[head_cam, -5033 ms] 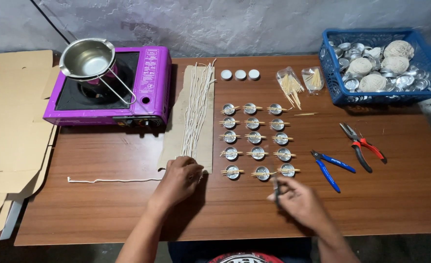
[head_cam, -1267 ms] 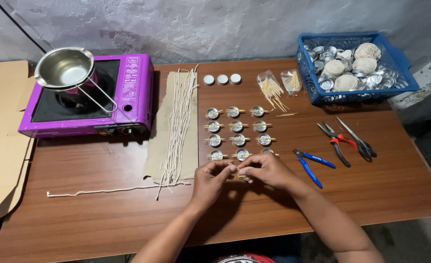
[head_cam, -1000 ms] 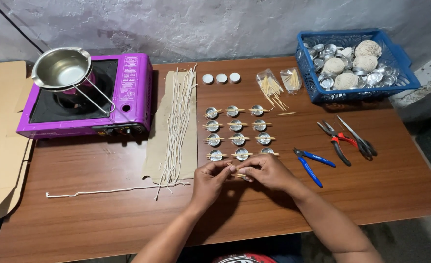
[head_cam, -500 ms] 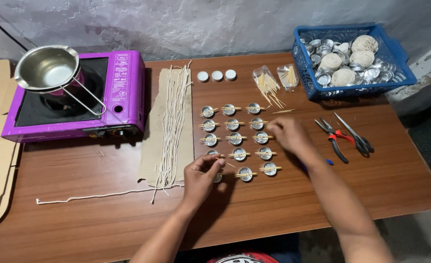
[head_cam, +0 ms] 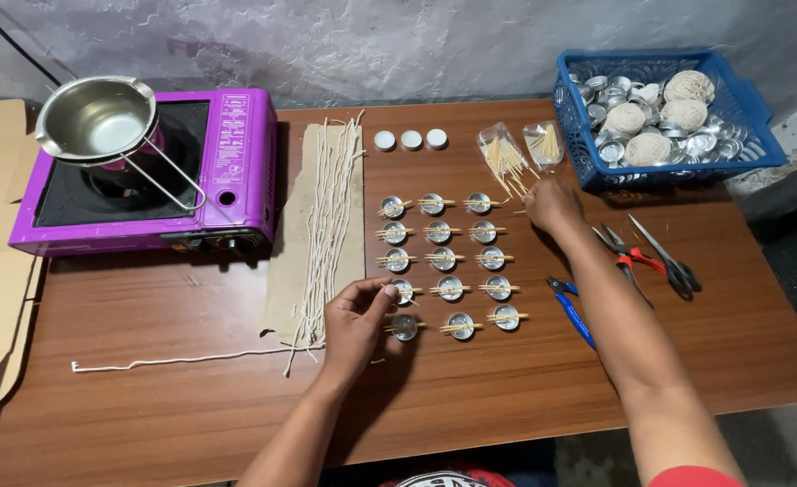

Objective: Assembling candle wicks by inserting them into metal tabs, placing them in molds, and securing them with wooden sticks.

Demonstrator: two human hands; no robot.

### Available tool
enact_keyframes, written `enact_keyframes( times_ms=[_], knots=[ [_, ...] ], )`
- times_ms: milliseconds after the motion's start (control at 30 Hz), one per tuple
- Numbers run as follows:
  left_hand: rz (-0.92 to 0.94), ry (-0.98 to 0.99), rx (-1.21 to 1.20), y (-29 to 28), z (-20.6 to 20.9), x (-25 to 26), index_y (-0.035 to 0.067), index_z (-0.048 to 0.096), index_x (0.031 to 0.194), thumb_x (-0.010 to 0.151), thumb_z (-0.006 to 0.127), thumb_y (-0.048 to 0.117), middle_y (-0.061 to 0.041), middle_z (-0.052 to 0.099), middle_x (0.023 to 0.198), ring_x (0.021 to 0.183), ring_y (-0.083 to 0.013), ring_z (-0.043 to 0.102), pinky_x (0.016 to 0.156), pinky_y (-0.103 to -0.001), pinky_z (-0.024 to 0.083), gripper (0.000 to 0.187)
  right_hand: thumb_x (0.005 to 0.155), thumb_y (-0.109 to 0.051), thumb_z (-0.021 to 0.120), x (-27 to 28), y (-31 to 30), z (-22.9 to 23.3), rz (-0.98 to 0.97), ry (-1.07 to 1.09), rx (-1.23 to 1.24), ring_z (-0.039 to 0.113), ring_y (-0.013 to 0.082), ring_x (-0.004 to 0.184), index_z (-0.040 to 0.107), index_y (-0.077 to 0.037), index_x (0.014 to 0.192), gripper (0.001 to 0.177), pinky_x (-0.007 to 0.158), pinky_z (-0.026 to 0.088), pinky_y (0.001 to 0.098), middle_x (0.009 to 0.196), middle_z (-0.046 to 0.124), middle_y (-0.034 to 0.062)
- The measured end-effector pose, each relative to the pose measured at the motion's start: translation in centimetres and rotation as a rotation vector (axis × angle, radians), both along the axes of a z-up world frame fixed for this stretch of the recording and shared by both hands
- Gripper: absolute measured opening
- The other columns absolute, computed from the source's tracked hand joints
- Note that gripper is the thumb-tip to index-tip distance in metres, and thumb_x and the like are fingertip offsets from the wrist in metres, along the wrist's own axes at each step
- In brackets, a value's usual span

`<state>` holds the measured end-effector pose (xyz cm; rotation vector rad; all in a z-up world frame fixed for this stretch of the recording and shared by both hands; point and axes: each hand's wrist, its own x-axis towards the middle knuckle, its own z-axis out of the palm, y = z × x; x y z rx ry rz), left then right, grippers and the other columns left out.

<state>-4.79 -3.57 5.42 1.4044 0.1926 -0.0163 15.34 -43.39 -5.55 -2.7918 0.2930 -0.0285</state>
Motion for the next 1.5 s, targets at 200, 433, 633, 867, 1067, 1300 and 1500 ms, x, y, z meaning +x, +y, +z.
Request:
enact_keyframes(
  times_ms=[200, 433, 633, 867, 1067, 1300, 1500],
  knots=[
    [-0.027, 0.012, -0.038, -0.4, -0.6, 0.2, -0.002, 0.078, 0.106, 0.088, 0.080, 0.008, -0.018, 0.078, 0.080, 0.075, -0.0184, 0.073, 0.072, -0.032, 0.064, 0.021, 0.090, -0.014, 0.056, -1.0, -0.5, 1.0, 0.122, -0.040, 0.061, 0.070, 0.0512, 0.091, 0.076, -0.002, 0.080, 0.025, 0.074, 0.057, 0.0548, 0.085, 0.072, 0.0298],
    [-0.062, 0.058, -0.062, -1.4, -0.4, -0.1, -0.003, 0.079, 0.108, 0.086, 0.083, 0.008, -0.019, 0.080, 0.086, 0.079, -0.0188, 0.075, 0.071, -0.031, 0.064, 0.025, 0.094, -0.015, 0.061, -15.2, 11.1, 14.0, 0.280, -0.034, 0.343, 0.069, 0.0459, 0.096, 0.072, -0.004, 0.107, 0.020, 0.080, 0.053, 0.0540, 0.095, 0.073, 0.0277],
    [-0.105, 0.052, -0.063, -2.2, -0.3, -0.9, -0.001, 0.080, 0.108, 0.086, 0.082, 0.007, -0.019, 0.080, 0.087, 0.080, -0.0176, 0.074, 0.072, -0.031, 0.064, 0.024, 0.093, -0.014, 0.066, -19.2, 16.0, 12.8, 0.559, 0.092, 0.569, 0.071, 0.0361, 0.073, 0.071, -0.004, 0.098, 0.012, 0.066, 0.055, 0.0487, 0.080, 0.074, 0.0236],
    [-0.081, 0.055, -0.223, -2.5, -1.6, -1.1, -0.009, 0.077, 0.108, 0.086, 0.081, 0.000, -0.024, 0.078, 0.086, 0.076, -0.0239, 0.076, 0.069, -0.037, 0.068, 0.023, 0.091, -0.017, 0.071, -19.9, 16.4, 12.3, 0.645, 0.031, 0.543, 0.072, 0.0296, 0.073, 0.070, -0.009, 0.095, 0.009, 0.066, 0.057, 0.0417, 0.077, 0.073, 0.0150],
    [-0.066, 0.052, -0.241, -2.5, -1.3, -1.6, -0.010, 0.075, 0.108, 0.087, 0.080, -0.001, -0.023, 0.077, 0.086, 0.076, -0.0234, 0.075, 0.071, -0.038, 0.068, 0.023, 0.087, -0.011, 0.076, -21.3, 17.1, 13.6, 0.568, 0.034, 0.712, 0.068, 0.0190, 0.069, 0.075, -0.007, 0.095, 0.010, 0.065, 0.057, 0.0361, 0.072, 0.073, 0.0098],
    [-0.046, 0.028, -0.296, -2.9, -0.6, -2.2, -0.012, 0.073, 0.107, 0.087, 0.079, -0.002, -0.024, 0.075, 0.080, 0.071, -0.0239, 0.077, 0.071, -0.036, 0.069, 0.022, 0.083, -0.013, 0.083, -22.1, 18.0, 13.0, 0.534, -0.242, 0.734, 0.076, 0.0220, 0.078, 0.084, -0.013, 0.093, 0.010, 0.072, 0.058, 0.0344, 0.083, 0.080, 0.0074],
    [-0.036, 0.044, -0.327, -3.2, -0.1, -2.6, -0.014, 0.072, 0.108, 0.087, 0.078, -0.004, -0.024, 0.074, 0.083, 0.073, -0.0241, 0.077, 0.073, -0.035, 0.069, 0.024, 0.082, -0.012, 0.083, -22.4, 17.9, 11.9, 0.529, -0.324, 0.688, 0.076, 0.0219, 0.079, 0.086, -0.016, 0.094, 0.013, 0.073, 0.059, 0.0340, 0.086, 0.081, 0.0053]
  ],
)
